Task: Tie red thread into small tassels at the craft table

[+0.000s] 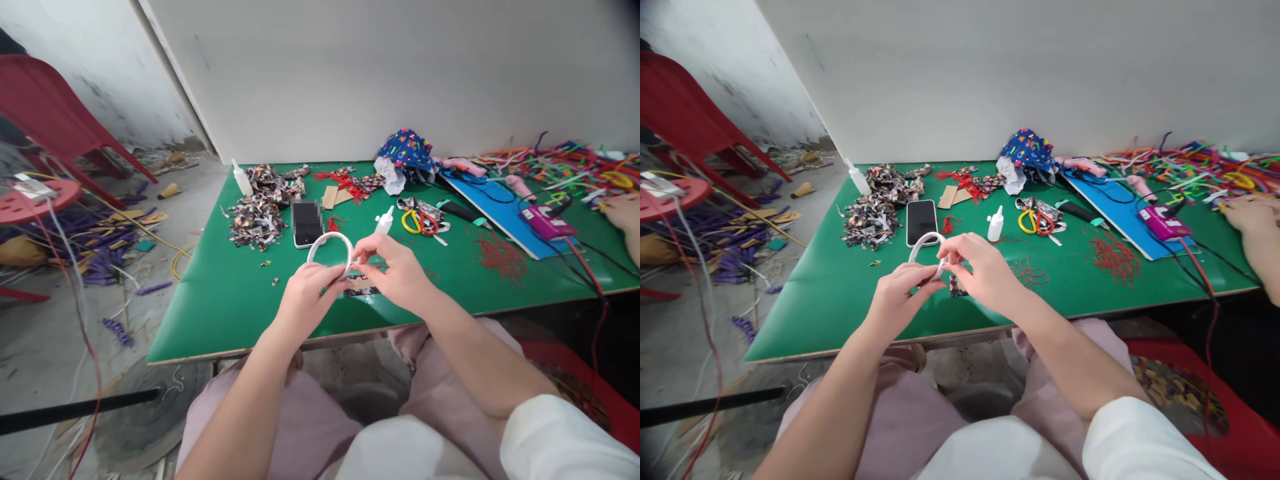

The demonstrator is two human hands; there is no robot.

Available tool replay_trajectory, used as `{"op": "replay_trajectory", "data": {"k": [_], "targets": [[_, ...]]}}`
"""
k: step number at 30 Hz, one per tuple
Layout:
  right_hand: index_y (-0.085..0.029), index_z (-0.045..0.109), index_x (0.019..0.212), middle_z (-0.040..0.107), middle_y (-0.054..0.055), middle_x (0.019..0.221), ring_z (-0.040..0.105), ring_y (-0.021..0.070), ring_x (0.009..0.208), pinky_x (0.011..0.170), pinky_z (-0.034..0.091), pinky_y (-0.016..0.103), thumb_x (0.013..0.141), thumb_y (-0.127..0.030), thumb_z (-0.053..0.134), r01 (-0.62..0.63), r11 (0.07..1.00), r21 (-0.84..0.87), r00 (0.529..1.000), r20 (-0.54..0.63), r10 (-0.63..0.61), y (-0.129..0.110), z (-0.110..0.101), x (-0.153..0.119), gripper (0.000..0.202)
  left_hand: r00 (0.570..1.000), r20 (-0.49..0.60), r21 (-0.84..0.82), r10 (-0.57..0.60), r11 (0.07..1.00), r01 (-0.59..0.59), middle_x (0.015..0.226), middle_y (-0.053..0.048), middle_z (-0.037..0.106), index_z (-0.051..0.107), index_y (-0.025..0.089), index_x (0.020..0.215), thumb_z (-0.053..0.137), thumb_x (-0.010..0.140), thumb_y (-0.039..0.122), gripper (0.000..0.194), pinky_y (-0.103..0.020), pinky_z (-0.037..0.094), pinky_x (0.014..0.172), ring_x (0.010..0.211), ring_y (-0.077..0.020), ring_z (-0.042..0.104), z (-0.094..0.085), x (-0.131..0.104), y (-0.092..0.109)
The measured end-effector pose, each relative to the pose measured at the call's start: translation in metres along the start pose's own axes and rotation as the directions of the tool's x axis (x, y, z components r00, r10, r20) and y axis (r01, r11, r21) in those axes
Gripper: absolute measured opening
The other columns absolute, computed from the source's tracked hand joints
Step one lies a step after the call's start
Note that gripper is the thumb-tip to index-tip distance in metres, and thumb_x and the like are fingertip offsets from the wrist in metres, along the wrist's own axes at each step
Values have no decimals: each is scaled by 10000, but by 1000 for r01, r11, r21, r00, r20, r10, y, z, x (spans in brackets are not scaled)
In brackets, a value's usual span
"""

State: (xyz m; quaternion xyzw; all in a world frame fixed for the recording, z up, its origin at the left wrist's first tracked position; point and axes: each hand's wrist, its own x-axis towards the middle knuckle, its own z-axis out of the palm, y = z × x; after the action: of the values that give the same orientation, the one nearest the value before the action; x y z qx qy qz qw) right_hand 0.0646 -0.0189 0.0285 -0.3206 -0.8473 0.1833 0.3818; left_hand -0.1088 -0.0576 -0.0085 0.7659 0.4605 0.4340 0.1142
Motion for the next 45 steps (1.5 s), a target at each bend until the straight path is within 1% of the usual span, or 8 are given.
{"op": "replay_trajectory", "data": {"k": [5,10,16,19,23,28,34,45], "targets": [[-221,524,876,553,-19,764,553,120,750,691,449,252,788,-93,561,-14,1000,-15,996,-90,13,4,1,0,160,921,290,-241,-260,911,334,831,-6,698,586,212,1163,447,868,299,338,-186,433,590,695,-113,597,-4,2,13],[-224,528,886,557,-15,799,566,112,747,713,479,267,788,-92,542,-62,991,120,989,-130,78,6,6,-2,164,889,243,-275,-388,851,447,789,6,707,666,192,1001,473,830,268,269,-178,413,578,677,-112,590,0,3,10],[-232,544,937,523,10,967,583,97,769,696,517,259,773,-108,573,-118,933,340,985,-80,154,5,8,-2,208,877,151,-172,-457,861,478,672,7,682,694,170,856,482,816,310,256,-187,363,524,581,-99,540,2,4,6],[-229,576,957,502,35,1079,581,101,806,743,522,277,758,-104,595,-115,955,275,993,16,115,4,8,-2,236,885,132,-107,-447,881,461,680,5,680,695,179,868,471,817,298,259,-197,356,539,586,-101,539,3,4,4],[-221,600,930,585,35,1004,574,136,879,767,503,286,767,-98,592,-46,993,109,996,81,37,5,15,-2,204,899,95,4,-428,903,429,671,2,670,698,185,871,486,790,265,240,-207,358,556,589,-108,534,4,4,2],[-212,604,874,660,13,847,562,156,823,740,476,299,789,-94,576,100,992,-75,995,40,-97,9,27,-1,148,906,122,43,-405,914,403,686,1,669,692,183,835,477,771,218,228,-210,367,578,604,-112,542,3,4,2],[-206,578,927,662,15,842,540,154,779,710,463,290,813,-84,530,171,972,-159,984,-20,-176,12,33,-3,174,867,137,8,-478,876,482,658,2,661,685,171,758,468,784,275,243,-210,342,545,578,-106,516,2,4,2],[-226,486,975,636,20,871,529,156,821,748,459,316,846,-75,454,292,939,-181,933,-160,-321,18,45,-9,202,828,126,-181,-546,808,560,488,39,493,644,138,597,499,739,249,231,-199,281,484,480,-69,378,0,5,7]]}}
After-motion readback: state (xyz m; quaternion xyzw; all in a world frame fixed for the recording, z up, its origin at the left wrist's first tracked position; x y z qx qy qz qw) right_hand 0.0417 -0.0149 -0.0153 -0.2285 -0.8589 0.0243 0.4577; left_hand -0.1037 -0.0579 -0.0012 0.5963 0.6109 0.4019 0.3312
